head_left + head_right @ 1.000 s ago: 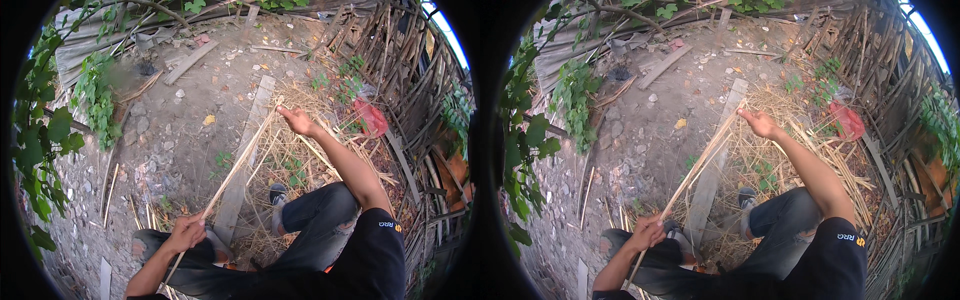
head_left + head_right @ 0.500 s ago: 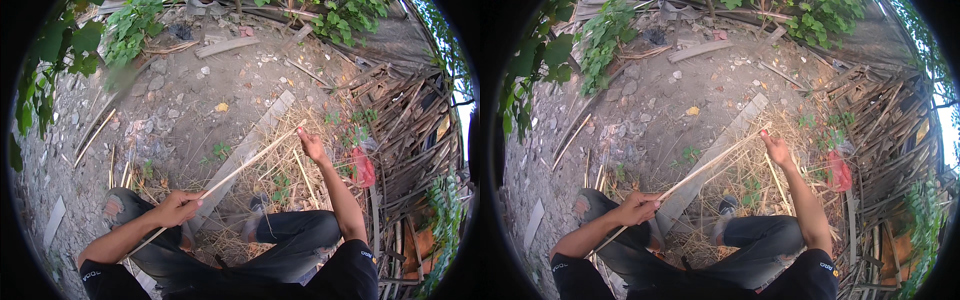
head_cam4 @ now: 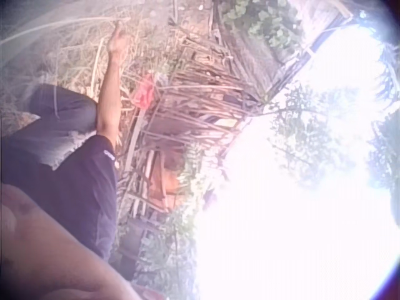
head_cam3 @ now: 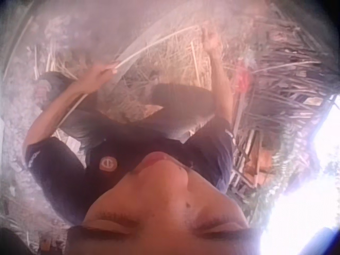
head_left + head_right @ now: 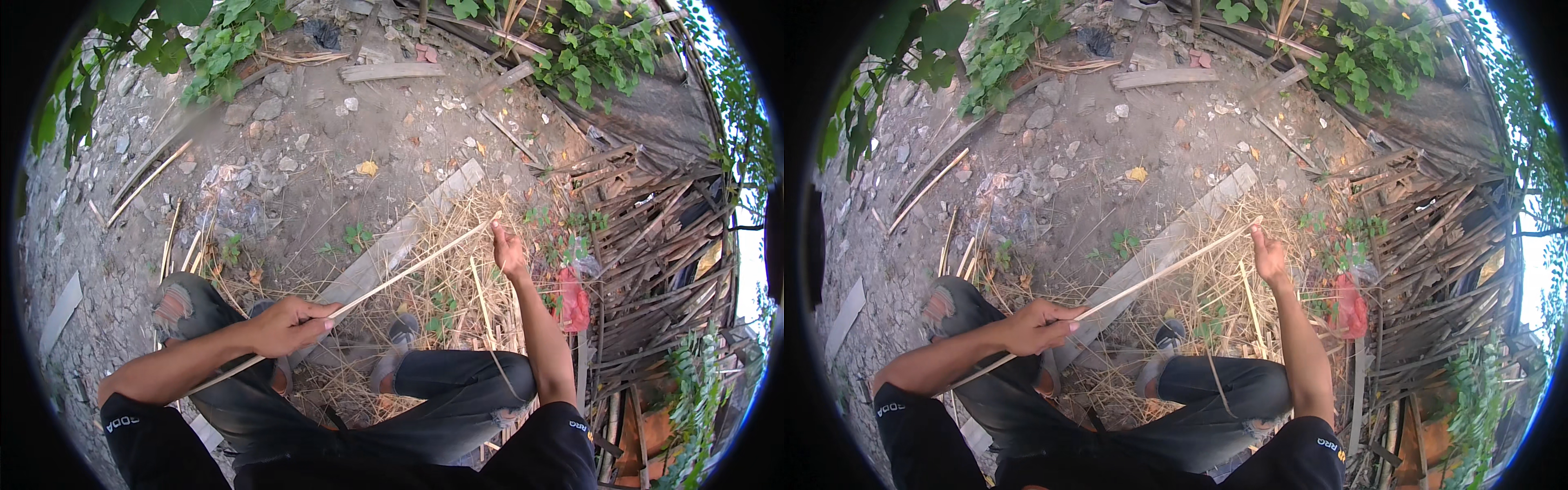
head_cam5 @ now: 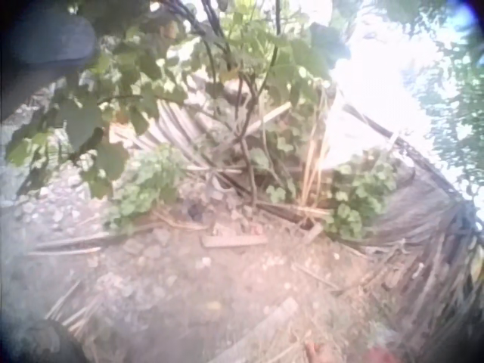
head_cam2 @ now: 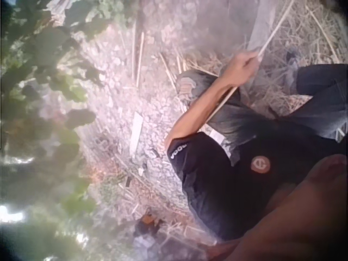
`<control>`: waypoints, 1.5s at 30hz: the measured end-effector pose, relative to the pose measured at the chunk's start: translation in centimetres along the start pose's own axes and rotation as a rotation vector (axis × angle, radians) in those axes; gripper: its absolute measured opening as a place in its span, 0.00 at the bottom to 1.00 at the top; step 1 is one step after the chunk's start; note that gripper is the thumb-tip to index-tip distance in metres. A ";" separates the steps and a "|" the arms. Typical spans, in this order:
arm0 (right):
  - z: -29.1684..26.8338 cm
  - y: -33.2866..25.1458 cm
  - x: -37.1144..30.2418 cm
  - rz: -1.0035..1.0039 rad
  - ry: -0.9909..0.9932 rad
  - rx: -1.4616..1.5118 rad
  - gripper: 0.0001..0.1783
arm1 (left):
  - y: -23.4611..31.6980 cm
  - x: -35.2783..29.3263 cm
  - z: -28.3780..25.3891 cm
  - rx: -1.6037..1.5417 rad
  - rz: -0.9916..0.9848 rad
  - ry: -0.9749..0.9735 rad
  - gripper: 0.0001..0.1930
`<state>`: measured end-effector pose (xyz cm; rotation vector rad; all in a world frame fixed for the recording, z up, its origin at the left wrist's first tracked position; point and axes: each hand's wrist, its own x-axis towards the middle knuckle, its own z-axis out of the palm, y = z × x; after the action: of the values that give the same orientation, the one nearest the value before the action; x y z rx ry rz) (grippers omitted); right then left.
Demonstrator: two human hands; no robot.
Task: The person sits on the ground and uses a red utility knife to shave and smooth a long bamboo stick. They repeatedly scrape the surface of the stick, rotating it to work on different sides, and occasionally inspect the finished sections.
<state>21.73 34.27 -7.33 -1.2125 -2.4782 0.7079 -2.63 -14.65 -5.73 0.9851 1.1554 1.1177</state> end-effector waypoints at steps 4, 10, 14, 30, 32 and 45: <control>0.3 -3.4 -1.8 0.381 -0.458 0.852 0.37 | -0.5 -1.0 -0.3 -0.137 -0.062 -0.004 0.23; -0.3 -3.4 -2.5 0.504 -0.632 1.222 0.37 | 0.2 -0.7 -0.2 -0.168 -0.095 0.020 0.23; 0.2 -3.2 -2.0 0.530 -0.643 1.166 0.38 | -1.0 -0.5 -0.4 -0.148 -0.082 0.076 0.22; -0.5 -2.0 -0.9 0.227 -0.340 0.704 0.35 | 0.5 -0.3 0.2 -0.202 -0.156 0.032 0.22; -0.1 -5.2 -1.8 0.391 -0.406 1.028 0.35 | 0.5 -0.8 -0.2 -0.233 -0.155 0.033 0.22; -3.3 -4.0 -2.4 0.001 -0.233 -0.345 0.20 | -0.1 -0.5 -1.4 0.079 -0.069 0.249 0.22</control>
<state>22.08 31.27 -2.55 -1.3088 -2.8836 0.4543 -4.02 -15.09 -5.98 0.8763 1.4329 1.1697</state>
